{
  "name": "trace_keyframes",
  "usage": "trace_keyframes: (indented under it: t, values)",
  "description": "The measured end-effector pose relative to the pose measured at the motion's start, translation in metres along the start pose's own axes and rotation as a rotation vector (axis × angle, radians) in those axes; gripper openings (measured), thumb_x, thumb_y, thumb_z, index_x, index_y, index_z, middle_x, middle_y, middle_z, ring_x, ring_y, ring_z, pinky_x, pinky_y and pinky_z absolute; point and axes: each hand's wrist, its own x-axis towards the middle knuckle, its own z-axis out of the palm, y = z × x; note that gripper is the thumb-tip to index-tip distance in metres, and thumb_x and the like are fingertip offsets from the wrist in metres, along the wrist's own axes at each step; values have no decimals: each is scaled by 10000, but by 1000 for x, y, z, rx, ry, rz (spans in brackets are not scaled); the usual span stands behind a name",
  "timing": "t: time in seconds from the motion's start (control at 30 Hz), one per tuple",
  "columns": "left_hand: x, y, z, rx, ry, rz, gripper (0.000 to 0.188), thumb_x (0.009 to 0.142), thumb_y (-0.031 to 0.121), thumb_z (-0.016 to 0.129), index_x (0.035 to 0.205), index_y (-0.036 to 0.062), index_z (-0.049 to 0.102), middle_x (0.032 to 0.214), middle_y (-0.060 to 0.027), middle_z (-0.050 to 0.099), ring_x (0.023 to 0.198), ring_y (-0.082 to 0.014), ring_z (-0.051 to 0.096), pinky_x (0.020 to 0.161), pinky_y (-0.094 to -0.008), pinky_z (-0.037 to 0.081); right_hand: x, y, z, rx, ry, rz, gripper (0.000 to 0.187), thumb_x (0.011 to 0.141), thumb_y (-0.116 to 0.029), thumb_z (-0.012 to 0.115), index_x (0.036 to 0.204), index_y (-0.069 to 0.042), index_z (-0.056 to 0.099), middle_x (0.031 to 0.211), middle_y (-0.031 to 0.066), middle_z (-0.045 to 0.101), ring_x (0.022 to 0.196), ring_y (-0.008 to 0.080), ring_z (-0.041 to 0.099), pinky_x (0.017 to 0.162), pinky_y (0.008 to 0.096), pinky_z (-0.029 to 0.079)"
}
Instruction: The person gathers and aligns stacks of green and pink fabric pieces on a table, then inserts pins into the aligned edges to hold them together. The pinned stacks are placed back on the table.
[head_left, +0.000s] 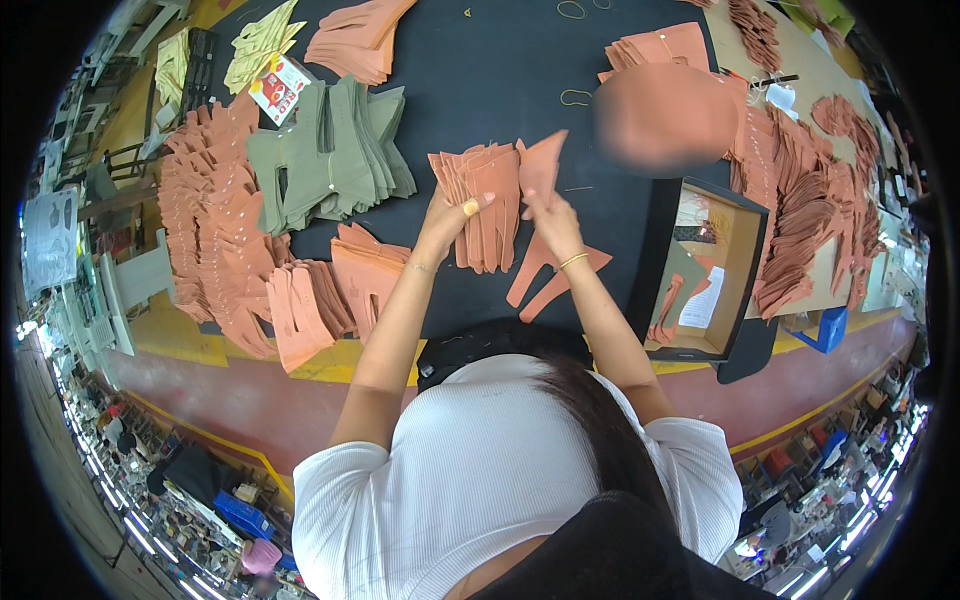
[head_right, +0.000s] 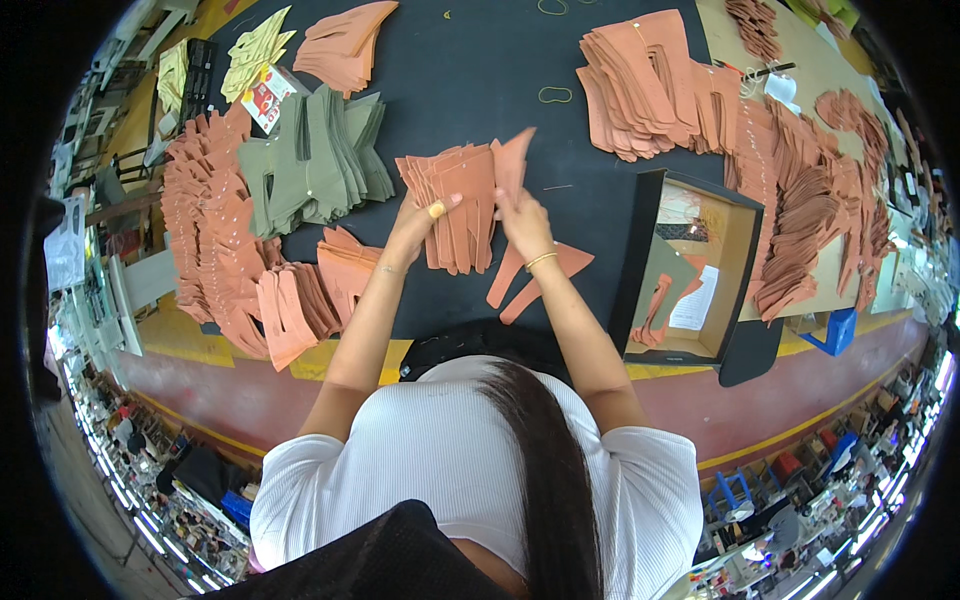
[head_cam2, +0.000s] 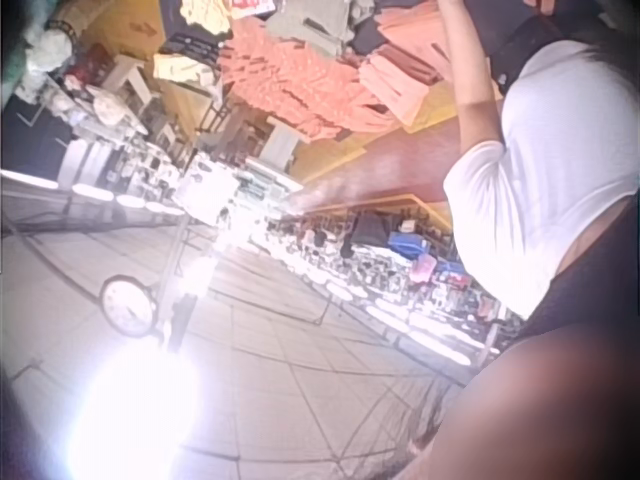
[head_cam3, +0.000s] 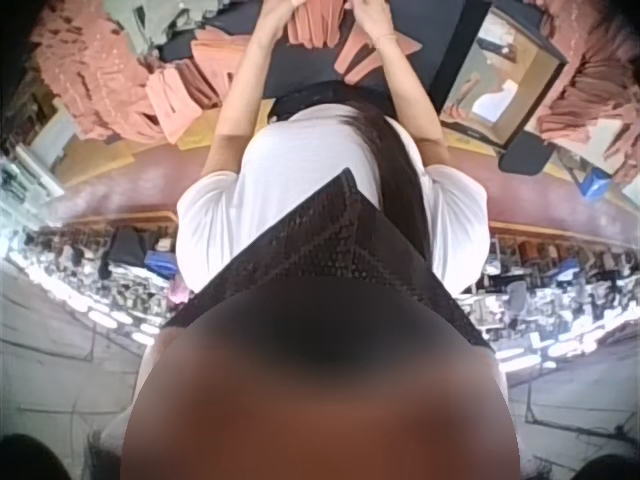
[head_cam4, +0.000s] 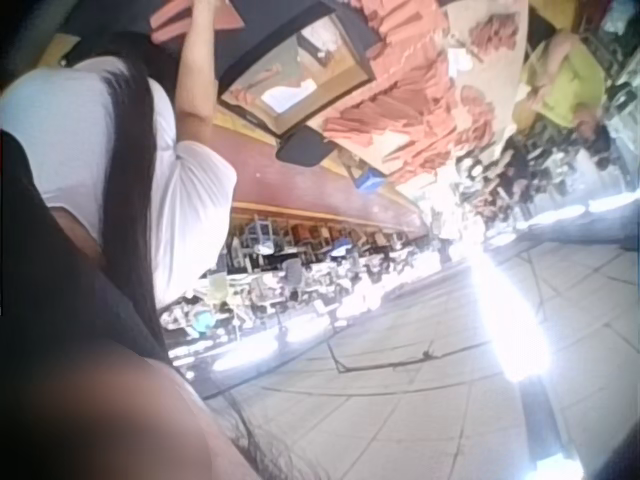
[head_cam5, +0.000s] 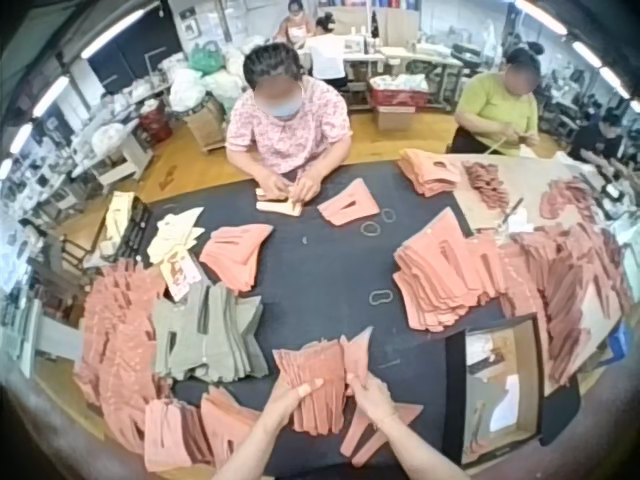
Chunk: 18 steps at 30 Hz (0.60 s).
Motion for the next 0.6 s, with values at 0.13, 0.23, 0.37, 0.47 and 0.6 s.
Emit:
trace_keyframes:
  t: [0.13,0.23,0.37,0.47,0.6]
  values:
    - [-1,-2,7,35,45,-71,769,780,213,799,1398,15,386,1301,-138,552,1208,-238,545,1026,-356,434,-10,0,30,-93,-39,-163,956,675,-604,788,1182,154,503,1221,315,540,1160,391,562,948,411,466]
    - [-4,-3,5,97,97,-113,820,751,220,821,1411,25,376,1293,-133,564,1217,-246,545,1044,-365,410,-8,8,36,-80,-66,-110,1003,611,-583,842,1167,169,478,1265,304,482,1164,381,541,961,412,465]
    - [-1,-4,2,75,41,-112,875,766,233,816,1435,0,304,1331,-159,523,1249,-253,510,1060,-374,406,-2,12,35,58,-191,-24,898,641,-506,860,1151,135,491,1282,292,478,1147,338,563,933,373,490]
    - [1,-3,0,49,13,-38,854,791,259,793,1436,1,295,1348,-167,502,1263,-259,495,1068,-372,395,2,11,33,346,-281,7,836,682,-443,859,1160,132,484,1221,263,537,1099,297,600,892,341,512]
    - [-3,-1,-3,3,-9,-8,833,809,293,773,1437,10,304,1357,-154,495,1271,-258,482,1071,-369,384,6,16,23,426,-388,70,813,728,-402,842,1192,147,464,1140,228,601,1027,262,639,865,325,522]
